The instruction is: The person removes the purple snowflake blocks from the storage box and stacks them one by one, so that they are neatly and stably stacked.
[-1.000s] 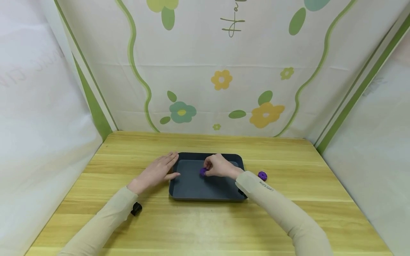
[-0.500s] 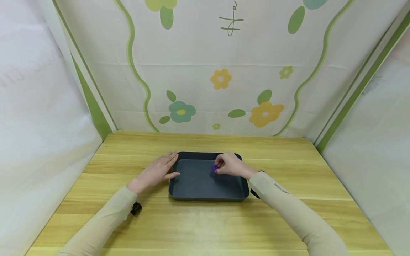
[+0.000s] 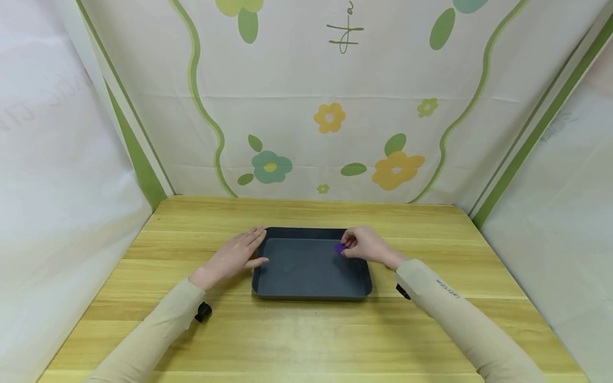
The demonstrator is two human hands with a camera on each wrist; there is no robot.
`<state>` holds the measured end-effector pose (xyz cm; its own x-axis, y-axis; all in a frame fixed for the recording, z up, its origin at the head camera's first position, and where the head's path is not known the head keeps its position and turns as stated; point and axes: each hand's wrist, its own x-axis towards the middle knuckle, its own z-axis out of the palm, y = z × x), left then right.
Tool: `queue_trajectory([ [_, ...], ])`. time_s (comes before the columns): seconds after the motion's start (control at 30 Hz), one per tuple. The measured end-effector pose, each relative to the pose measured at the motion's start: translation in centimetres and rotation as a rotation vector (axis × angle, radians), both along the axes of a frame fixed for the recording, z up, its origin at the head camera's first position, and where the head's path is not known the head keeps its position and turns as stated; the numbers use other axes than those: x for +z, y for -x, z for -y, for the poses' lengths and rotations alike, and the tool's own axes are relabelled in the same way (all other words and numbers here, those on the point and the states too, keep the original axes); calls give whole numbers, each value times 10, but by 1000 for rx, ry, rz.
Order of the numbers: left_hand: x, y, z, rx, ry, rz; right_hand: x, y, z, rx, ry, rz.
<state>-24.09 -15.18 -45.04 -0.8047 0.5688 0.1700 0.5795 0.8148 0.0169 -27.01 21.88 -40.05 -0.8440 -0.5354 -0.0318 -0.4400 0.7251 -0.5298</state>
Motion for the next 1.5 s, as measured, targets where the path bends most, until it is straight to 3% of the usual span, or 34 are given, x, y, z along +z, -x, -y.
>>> queue_trajectory([
  [0.73, -1, -1, 0, 0, -8, 6, 5, -10, -44, -70, 4, -70],
  [1.2, -3, 0, 2, 7, -12, 16, 9, -14, -62, -134, -41, -57],
  [1.5, -5, 2, 1, 1, -3, 4, 1, -16, -75, -165, -35, -29],
])
